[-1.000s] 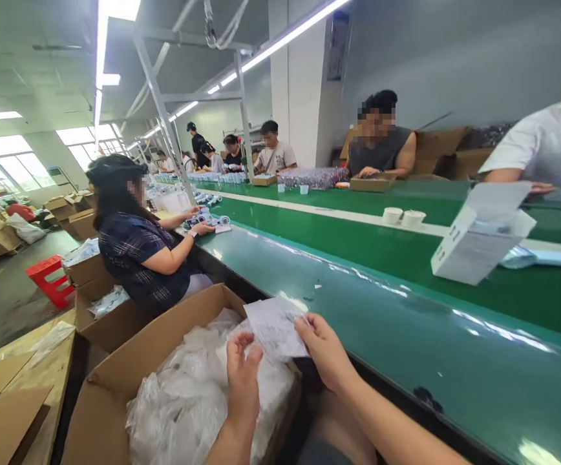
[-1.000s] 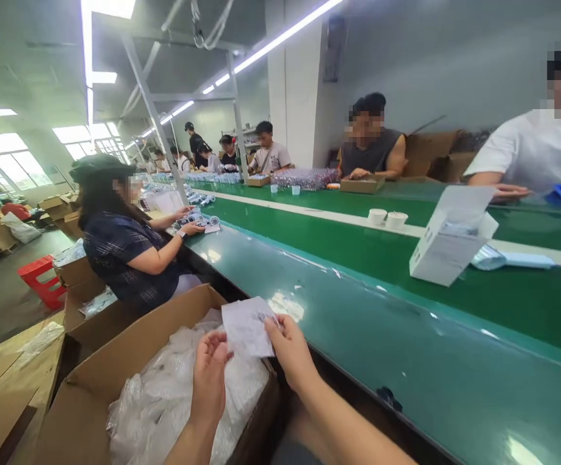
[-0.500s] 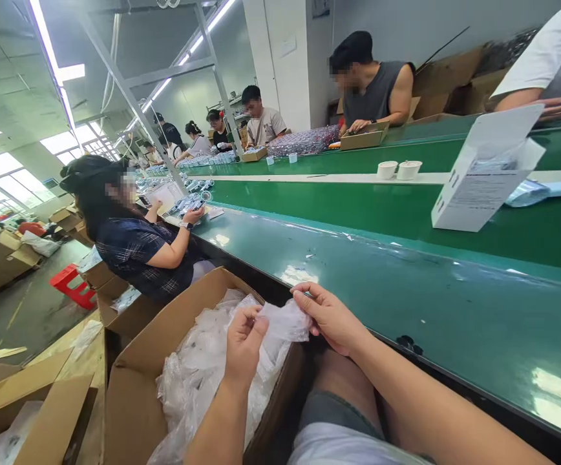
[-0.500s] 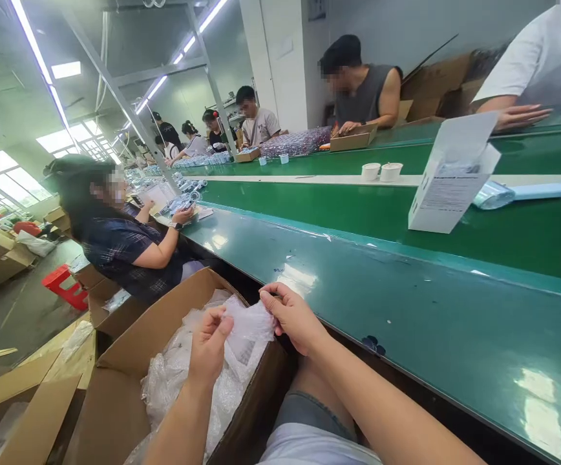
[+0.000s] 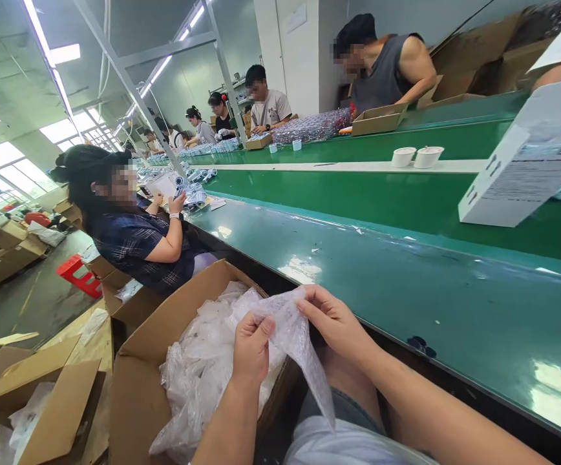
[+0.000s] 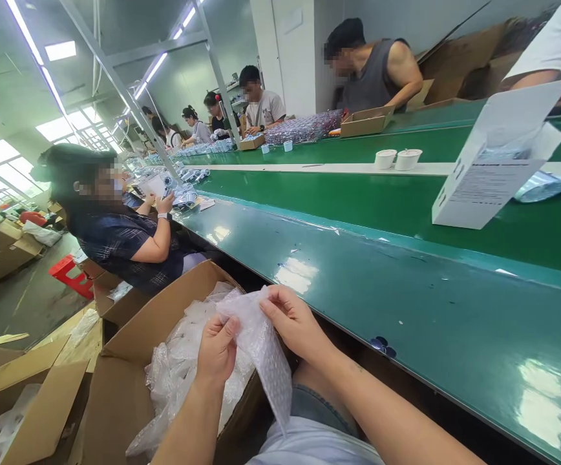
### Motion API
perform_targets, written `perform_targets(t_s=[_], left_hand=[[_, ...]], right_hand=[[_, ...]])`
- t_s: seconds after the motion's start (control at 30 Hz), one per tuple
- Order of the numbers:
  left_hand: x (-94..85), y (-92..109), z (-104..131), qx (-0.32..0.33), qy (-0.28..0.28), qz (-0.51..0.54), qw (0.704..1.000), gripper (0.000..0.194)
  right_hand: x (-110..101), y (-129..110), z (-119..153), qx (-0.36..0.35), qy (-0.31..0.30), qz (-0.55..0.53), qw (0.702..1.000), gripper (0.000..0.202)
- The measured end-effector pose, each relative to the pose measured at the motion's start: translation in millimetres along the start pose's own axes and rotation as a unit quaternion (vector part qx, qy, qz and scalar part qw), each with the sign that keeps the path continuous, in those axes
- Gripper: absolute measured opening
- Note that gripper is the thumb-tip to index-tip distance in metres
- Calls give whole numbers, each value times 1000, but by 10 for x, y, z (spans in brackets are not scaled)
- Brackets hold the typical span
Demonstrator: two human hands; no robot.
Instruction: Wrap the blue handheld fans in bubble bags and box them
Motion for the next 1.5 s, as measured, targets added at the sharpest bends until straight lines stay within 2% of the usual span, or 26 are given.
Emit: perform_targets(t_s=[0.07, 0.1, 0.17, 0.23, 0.3, 0.37, 0.43, 0.47, 0.53, 0.6, 0.63, 0.7, 0.77, 0.83, 0.87, 0.93, 1.0, 1.03, 1.1, 1.17, 1.23, 1.3, 1.37, 1.43, 1.5], left_hand=[[-134, 102, 15, 67, 45, -43, 996, 36], [-192, 145, 36, 99, 68, -76, 990, 35], [-279, 210, 86, 151, 107, -159, 970, 32], [-374, 277, 121, 194, 147, -227, 943, 32], [-535, 338, 115, 213, 199, -223, 930, 36], [-754, 333, 57, 187, 249, -135, 941, 42], [-924, 214, -22, 114, 274, -5, 955, 46], [-950, 125, -58, 69, 265, 52, 960, 49], [-881, -65, -102, -19, 206, 121, 971, 55], [-761, -246, -94, -95, 139, 132, 977, 58], [-740, -310, -80, -116, 129, 123, 977, 56], [-806, -322, -66, -99, 168, 91, 977, 50], [-881, -211, -58, -32, 209, 39, 977, 42], [-813, -182, -35, -18, 176, -17, 984, 37], [-728, -241, -7, -41, 134, -34, 990, 39], [-564, -433, 108, -102, 55, -35, 993, 52], [-543, -605, 222, -138, 43, -17, 989, 56], [-607, -663, 248, -147, 64, -13, 987, 50], [-852, -681, 210, -137, 133, -18, 981, 39], [-1163, -597, 73, -98, 205, -57, 972, 38], [-1426, -561, -101, -79, 251, -117, 958, 38], [-1599, -675, -254, -106, 268, -176, 941, 35], [-1712, -886, -346, -151, 269, -222, 925, 33], [-1818, -1083, -383, -206, 261, -275, 902, 32], [-1950, -1173, -403, -265, 238, -324, 877, 34]], right_hand=[[78, 33, 27, 7, -4, -21, 1000, 29], [171, 35, 47, 5, -28, -41, 999, 28], [398, 25, 97, -2, -100, -88, 991, 44], [546, 93, 126, 41, -137, -125, 982, 58], [554, 232, 122, 114, -118, -128, 978, 49], [494, 325, 104, 152, -93, -95, 979, 39], [466, 389, 103, 176, -95, -73, 977, 37], [480, 429, 120, 197, -105, -84, 971, 38], [568, 505, 182, 244, -141, -148, 948, 47], [676, 539, 245, 262, -190, -198, 925, 53], [705, 554, 266, 257, -211, -195, 923, 54], [719, 600, 297, 239, -246, -147, 928, 50], [723, 635, 324, 224, -283, -123, 924, 50], [729, 633, 321, 224, -306, -161, 911, 53], [711, 637, 290, 233, -293, -185, 909, 53], [606, 675, 160, 253, -215, -200, 922, 47], [442, 713, 4, 254, -118, -153, 948, 42], [357, 716, -68, 245, -79, -115, 959, 43], [175, 703, -183, 216, -2, -36, 976, 47], [-5, 675, -228, 186, 83, 35, 978, 49], [-48, 628, -218, 152, 118, 86, 977, 44], [139, 572, -194, 109, 49, 114, 986, 33], [449, 500, -119, 50, -79, 135, 986, 22], [709, 445, 12, -13, -200, 172, 965, 18], [818, 463, 134, -46, -275, 213, 936, 19]])
Point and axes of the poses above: each hand's wrist, its own z-axis away from the middle knuckle, its own x-axis out of the palm, y = z × x, the point moved 8 cm from there along -z, towards the middle knuckle, and after that the axes turned 10 degrees about z, right-handed, at the moved point
